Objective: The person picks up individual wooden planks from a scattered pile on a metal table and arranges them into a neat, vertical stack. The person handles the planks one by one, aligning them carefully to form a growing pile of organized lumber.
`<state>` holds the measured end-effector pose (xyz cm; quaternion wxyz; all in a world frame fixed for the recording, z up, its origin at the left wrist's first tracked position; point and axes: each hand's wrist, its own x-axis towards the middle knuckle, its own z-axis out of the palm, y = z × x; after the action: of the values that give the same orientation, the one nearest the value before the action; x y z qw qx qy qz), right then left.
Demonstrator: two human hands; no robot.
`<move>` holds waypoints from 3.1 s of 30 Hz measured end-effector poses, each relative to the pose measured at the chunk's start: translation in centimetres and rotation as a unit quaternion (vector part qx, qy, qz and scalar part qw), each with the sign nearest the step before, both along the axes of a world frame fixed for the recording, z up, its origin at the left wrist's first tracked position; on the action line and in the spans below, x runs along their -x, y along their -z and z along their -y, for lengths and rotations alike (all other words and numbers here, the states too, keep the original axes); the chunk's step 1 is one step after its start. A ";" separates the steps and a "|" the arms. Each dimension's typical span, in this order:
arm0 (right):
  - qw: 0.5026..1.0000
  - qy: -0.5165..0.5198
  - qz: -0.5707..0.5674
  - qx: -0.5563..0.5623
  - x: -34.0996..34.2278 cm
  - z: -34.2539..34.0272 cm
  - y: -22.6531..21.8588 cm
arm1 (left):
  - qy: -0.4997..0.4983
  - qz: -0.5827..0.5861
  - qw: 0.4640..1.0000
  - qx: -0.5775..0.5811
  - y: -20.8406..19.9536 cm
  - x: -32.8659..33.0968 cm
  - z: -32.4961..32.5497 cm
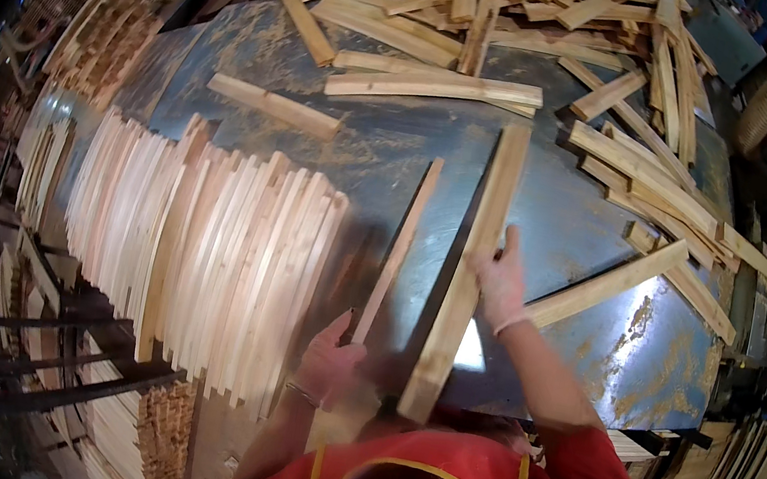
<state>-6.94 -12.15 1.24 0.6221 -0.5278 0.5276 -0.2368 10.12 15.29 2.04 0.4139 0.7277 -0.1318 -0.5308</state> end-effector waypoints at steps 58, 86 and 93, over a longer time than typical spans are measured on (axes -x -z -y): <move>0.949 -0.296 -0.101 -0.037 -5.4 -11.8 5.5 | 0.281 0.441 0.835 -0.172 -4.0 -0.3 -6.5; 0.952 -0.296 -0.078 -0.022 -10.5 -18.5 2.2 | -0.576 0.023 0.816 0.043 11.0 -7.7 -29.5; 0.947 -0.318 0.016 -0.043 -6.8 -9.8 6.4 | -0.013 0.160 0.976 -0.146 6.4 -4.0 -28.0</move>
<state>-0.15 -2.33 -5.16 0.6958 -0.6369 0.3318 -0.0120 14.10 43.31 -4.37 0.2840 0.8573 -0.1077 -0.4157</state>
